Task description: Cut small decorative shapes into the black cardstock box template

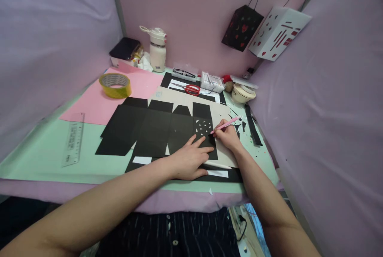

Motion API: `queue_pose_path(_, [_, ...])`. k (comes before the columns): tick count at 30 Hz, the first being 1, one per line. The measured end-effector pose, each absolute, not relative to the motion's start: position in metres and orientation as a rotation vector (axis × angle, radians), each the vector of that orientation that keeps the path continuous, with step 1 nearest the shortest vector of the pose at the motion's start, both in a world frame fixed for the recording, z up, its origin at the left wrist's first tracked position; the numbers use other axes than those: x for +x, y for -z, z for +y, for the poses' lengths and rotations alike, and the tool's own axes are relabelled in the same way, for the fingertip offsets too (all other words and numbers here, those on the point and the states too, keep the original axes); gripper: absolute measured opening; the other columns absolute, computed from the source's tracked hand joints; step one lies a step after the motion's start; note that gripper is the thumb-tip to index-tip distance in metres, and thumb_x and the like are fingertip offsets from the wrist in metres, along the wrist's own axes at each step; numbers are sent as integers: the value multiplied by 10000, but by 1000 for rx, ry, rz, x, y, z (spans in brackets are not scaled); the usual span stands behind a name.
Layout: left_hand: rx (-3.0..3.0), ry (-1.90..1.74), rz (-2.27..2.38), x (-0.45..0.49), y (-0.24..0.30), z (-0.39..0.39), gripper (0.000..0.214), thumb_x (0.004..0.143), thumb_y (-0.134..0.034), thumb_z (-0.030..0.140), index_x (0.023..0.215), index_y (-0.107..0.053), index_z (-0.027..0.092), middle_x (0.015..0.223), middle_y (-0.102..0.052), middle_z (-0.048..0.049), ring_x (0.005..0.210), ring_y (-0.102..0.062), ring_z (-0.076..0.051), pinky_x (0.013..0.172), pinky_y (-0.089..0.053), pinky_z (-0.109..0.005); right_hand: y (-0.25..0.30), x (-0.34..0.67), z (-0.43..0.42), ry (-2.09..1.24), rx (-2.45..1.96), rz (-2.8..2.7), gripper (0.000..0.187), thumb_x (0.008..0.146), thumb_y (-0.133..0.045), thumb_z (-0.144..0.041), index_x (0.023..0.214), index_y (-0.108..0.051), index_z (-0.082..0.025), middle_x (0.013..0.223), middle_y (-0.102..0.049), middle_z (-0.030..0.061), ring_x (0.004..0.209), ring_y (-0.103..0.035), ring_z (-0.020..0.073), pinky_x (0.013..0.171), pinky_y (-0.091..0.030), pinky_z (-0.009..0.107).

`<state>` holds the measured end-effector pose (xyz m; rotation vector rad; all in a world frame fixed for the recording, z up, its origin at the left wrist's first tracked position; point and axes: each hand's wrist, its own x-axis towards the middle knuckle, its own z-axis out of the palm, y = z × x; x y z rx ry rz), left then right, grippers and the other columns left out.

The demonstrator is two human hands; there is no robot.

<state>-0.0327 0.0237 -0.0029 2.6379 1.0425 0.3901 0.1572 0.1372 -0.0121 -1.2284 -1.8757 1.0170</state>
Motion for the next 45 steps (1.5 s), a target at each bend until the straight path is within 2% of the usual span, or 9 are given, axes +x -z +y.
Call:
queue_pose_path(6, [2640, -399, 1043, -33, 3, 24, 321, 861, -537, 472, 936, -634, 175, 1414, -452, -46, 1387, -187, -394, 1104, -113, -585, 11, 156, 137, -1059, -1209, -1828, 62, 697, -539, -174, 690, -491, -212, 584, -621, -19, 536, -549, 143, 515, -393, 253])
queue_pose_path(12, [2637, -433, 1041, -32, 6, 23, 321, 854, -547, 471, 914, -645, 172, 1401, -467, -51, 1372, -218, -410, 1081, -145, -618, -4, 159, 119, -981, -1093, -1543, 177, 790, -581, -272, 709, -433, -219, 561, -582, -40, 507, -502, 117, 510, -377, 238])
queue_pose_path(15, [2644, -443, 1039, -33, 7, 23, 321, 851, -553, 469, 919, -649, 170, 1401, -466, -53, 1374, -216, -406, 1082, -150, -616, -6, 155, 104, -903, -1138, -1496, 137, 819, -581, -328, 805, -514, -209, 573, -570, -36, 517, -505, 122, 512, -376, 241])
queue_pose_path(18, [2655, -445, 1040, -33, 7, 23, 325, 849, -553, 468, 926, -650, 168, 1402, -464, -54, 1371, -219, -410, 1081, -154, -616, 0, 148, 94, -875, -1235, -1524, 188, 820, -580, -370, 846, -589, -184, 618, -597, -6, 559, -542, 139, 544, -411, 258])
queue_pose_path(22, [2670, -454, 1034, -33, 5, 24, 326, 844, -557, 471, 933, -649, 171, 1385, -482, -52, 1360, -241, -412, 1085, -159, -607, 10, 141, 91, -896, -1306, -1559, 192, 795, -602, -360, 864, -584, -182, 647, -622, 0, 555, -552, 146, 563, -436, 274])
queue_pose_path(27, [2665, -488, 1024, -34, 2, 23, 307, 832, -576, 463, 916, -649, 177, 1341, -520, -57, 1358, -257, -399, 1088, -166, -601, 14, 140, 88, -676, -1303, -1679, 153, 811, -575, -329, 734, -533, -203, 673, -593, -13, 637, -555, 151, 631, -427, 280])
queue_pose_path(30, [2655, -488, 1033, -34, 1, 23, 300, 830, -582, 457, 912, -649, 177, 1327, -529, -59, 1353, -264, -402, 1086, -169, -607, 14, 140, 86, -562, -1290, -1721, 160, 793, -588, -294, 697, -491, -210, 660, -541, -31, 625, -511, 141, 611, -400, 270])
queue_pose_path(45, [2645, -493, 1025, -34, 0, 22, 286, 825, -594, 434, 925, -649, 172, 1292, -549, -79, 1354, -266, -395, 1085, -168, -603, 17, 142, 85, -577, -1287, -1833, 158, 824, -529, -293, 693, -500, -210, 654, -551, -25, 612, -491, 141, 580, -363, 270])
